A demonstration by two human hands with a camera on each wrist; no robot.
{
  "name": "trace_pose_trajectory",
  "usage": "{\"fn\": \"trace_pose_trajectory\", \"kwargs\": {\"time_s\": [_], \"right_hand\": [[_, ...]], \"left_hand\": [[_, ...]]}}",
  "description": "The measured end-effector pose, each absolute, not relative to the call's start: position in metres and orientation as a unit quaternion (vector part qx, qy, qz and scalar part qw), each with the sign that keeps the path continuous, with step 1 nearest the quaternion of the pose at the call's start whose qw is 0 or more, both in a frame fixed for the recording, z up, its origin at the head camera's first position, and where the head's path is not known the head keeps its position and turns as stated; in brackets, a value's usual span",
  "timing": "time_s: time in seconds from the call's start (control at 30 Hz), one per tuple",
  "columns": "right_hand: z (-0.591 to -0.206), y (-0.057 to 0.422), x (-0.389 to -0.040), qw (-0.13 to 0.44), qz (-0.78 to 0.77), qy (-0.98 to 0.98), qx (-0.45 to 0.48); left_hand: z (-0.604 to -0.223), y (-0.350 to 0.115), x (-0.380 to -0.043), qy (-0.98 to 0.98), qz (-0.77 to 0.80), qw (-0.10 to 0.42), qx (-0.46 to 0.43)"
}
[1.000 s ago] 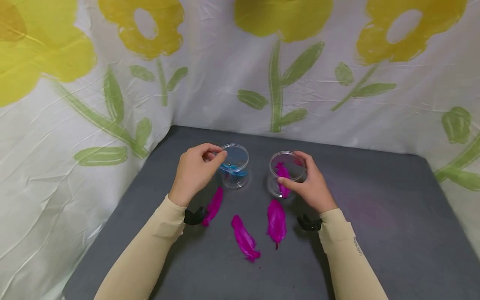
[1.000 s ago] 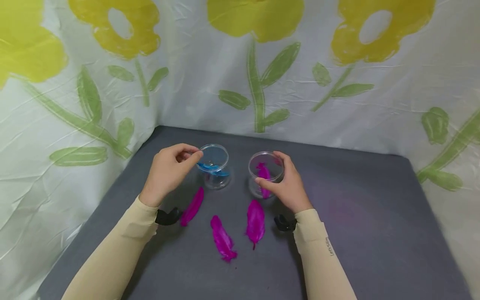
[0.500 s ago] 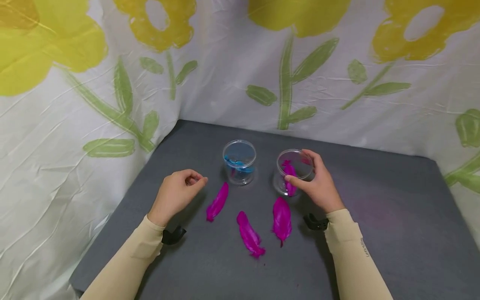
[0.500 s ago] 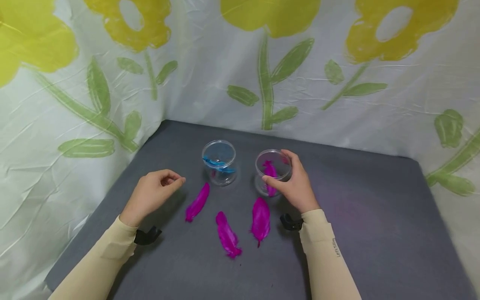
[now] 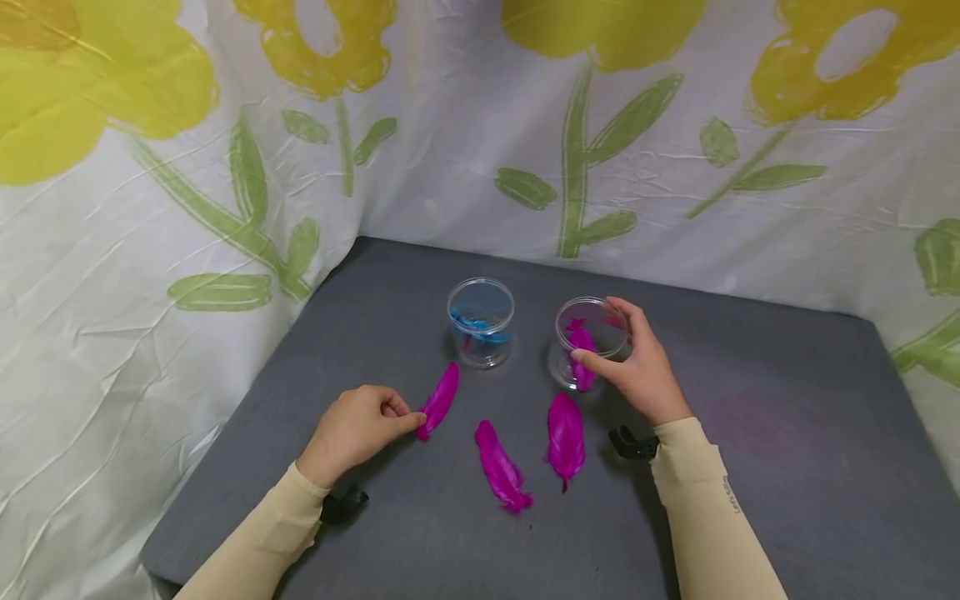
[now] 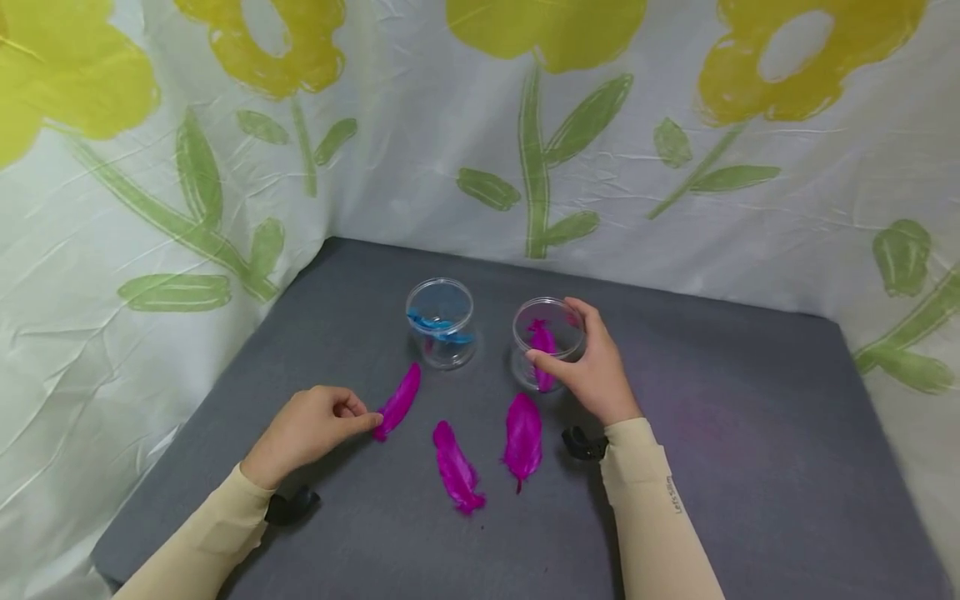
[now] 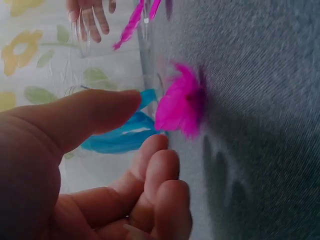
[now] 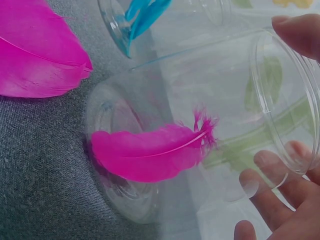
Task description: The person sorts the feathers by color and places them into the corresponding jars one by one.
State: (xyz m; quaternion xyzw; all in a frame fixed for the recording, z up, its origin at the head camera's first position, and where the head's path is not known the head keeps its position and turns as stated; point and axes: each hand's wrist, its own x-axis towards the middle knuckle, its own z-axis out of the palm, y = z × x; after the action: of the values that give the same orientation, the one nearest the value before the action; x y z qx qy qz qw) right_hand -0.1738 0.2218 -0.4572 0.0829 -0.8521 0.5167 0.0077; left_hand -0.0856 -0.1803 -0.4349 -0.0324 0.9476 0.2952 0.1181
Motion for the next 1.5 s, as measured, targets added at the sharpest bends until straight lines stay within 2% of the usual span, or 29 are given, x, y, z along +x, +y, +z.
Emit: {"fn": "trace_pose_trajectory", "kwargs": {"time_s": [0.37, 0.6, 1.27, 1.5], "right_hand": [[-0.460, 0.220, -0.174, 0.003, 0.513, -0.854, 0.082], [-0.459, 0.224, -0.173, 0.010, 0.511, -0.856, 0.079], [-0.458, 0.224, -0.173, 0.008, 0.511, -0.856, 0.076], [-0.457, 0.224, -0.173, 0.002, 0.515, -0.853, 0.079]], "left_hand": [[-0.441, -0.174, -0.080, 0.954, 0.251, 0.156, -0.051], [-0.444, -0.171, -0.084, 0.955, 0.249, 0.154, -0.039], [-0.437, -0.177, -0.087, 0.956, 0.277, 0.096, -0.022], [-0.426, -0.181, -0.092, 0.959, 0.280, 0.040, 0.012]]}}
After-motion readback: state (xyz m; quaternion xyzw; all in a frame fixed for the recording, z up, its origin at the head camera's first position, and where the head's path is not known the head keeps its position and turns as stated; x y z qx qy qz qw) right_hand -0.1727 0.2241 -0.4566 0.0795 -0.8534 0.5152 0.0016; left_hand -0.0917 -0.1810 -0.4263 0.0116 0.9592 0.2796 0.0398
